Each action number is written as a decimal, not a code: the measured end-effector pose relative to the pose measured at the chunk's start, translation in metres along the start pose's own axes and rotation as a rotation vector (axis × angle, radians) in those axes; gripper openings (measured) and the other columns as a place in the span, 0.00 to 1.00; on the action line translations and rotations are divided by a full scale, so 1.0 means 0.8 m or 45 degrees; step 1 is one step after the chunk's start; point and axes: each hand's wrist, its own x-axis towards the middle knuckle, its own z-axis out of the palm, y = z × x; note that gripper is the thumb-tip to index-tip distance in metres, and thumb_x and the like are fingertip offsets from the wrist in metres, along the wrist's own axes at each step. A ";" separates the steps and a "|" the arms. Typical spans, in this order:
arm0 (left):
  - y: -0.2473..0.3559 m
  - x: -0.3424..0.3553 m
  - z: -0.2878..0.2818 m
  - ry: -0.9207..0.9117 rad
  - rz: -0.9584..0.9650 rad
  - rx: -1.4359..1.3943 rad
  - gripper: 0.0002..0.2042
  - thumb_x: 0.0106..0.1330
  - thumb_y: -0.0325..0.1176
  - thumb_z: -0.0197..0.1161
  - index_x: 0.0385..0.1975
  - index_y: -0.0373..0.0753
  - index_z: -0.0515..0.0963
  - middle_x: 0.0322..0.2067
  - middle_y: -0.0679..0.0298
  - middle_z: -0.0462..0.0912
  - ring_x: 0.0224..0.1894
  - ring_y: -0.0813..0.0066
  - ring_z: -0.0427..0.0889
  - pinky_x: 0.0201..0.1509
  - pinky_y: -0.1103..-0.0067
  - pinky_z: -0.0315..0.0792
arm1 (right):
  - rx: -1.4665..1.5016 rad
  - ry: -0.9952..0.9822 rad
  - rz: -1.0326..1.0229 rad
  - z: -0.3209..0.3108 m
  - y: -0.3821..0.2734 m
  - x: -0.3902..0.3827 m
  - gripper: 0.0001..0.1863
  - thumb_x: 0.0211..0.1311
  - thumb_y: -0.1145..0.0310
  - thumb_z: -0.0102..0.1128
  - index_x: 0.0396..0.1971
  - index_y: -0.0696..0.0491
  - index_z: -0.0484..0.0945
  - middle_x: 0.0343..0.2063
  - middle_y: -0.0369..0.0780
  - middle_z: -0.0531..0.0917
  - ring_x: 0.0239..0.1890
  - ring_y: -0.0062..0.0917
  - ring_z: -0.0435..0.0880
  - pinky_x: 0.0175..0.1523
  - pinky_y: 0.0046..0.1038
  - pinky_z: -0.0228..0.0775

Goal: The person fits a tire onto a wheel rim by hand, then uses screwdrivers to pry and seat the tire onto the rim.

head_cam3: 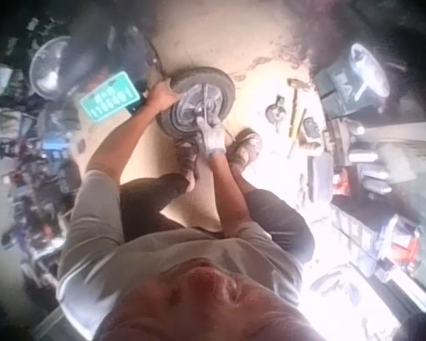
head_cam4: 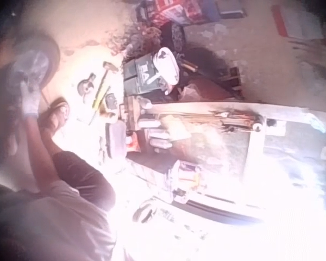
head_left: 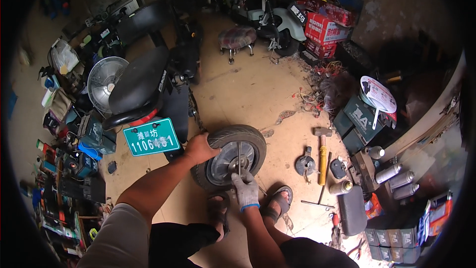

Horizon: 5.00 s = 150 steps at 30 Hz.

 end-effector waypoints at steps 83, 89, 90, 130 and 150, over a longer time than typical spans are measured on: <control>-0.002 -0.079 0.007 -0.110 0.117 -0.264 0.37 0.45 0.40 0.76 0.57 0.24 0.80 0.47 0.35 0.87 0.53 0.39 0.87 0.60 0.59 0.81 | -2.802 -0.820 -0.803 -0.074 -0.374 -0.062 0.20 0.68 0.64 0.59 0.58 0.51 0.83 0.33 0.48 0.89 0.39 0.44 0.91 0.41 0.46 0.82; 0.006 -0.072 0.018 -0.199 0.110 -0.242 0.51 0.49 0.47 0.81 0.71 0.24 0.68 0.63 0.34 0.79 0.67 0.39 0.79 0.72 0.60 0.74 | -2.797 -0.809 -0.494 -0.072 -0.410 -0.016 0.26 0.67 0.57 0.63 0.64 0.43 0.84 0.38 0.46 0.91 0.46 0.46 0.88 0.58 0.45 0.77; 0.001 -0.080 0.022 -0.256 0.120 -0.312 0.54 0.49 0.50 0.82 0.74 0.25 0.63 0.67 0.34 0.75 0.70 0.39 0.75 0.75 0.60 0.71 | -2.813 -0.807 -0.504 -0.074 -0.411 -0.011 0.26 0.67 0.57 0.64 0.64 0.43 0.84 0.38 0.46 0.92 0.47 0.46 0.87 0.59 0.44 0.77; 0.097 -0.059 0.007 0.121 -0.139 -0.003 0.44 0.44 0.46 0.90 0.59 0.34 0.73 0.60 0.46 0.78 0.64 0.44 0.78 0.67 0.59 0.76 | -2.729 -0.550 -0.760 -0.062 -0.325 -0.085 0.18 0.72 0.62 0.57 0.56 0.54 0.82 0.32 0.48 0.89 0.34 0.43 0.91 0.37 0.45 0.83; 0.014 -0.105 0.055 0.588 -0.167 -0.258 0.47 0.38 0.51 0.90 0.56 0.29 0.77 0.49 0.40 0.84 0.55 0.39 0.84 0.61 0.59 0.80 | -2.728 -0.562 -0.920 -0.070 -0.302 -0.070 0.14 0.65 0.64 0.60 0.46 0.52 0.88 0.37 0.47 0.90 0.40 0.42 0.92 0.40 0.49 0.82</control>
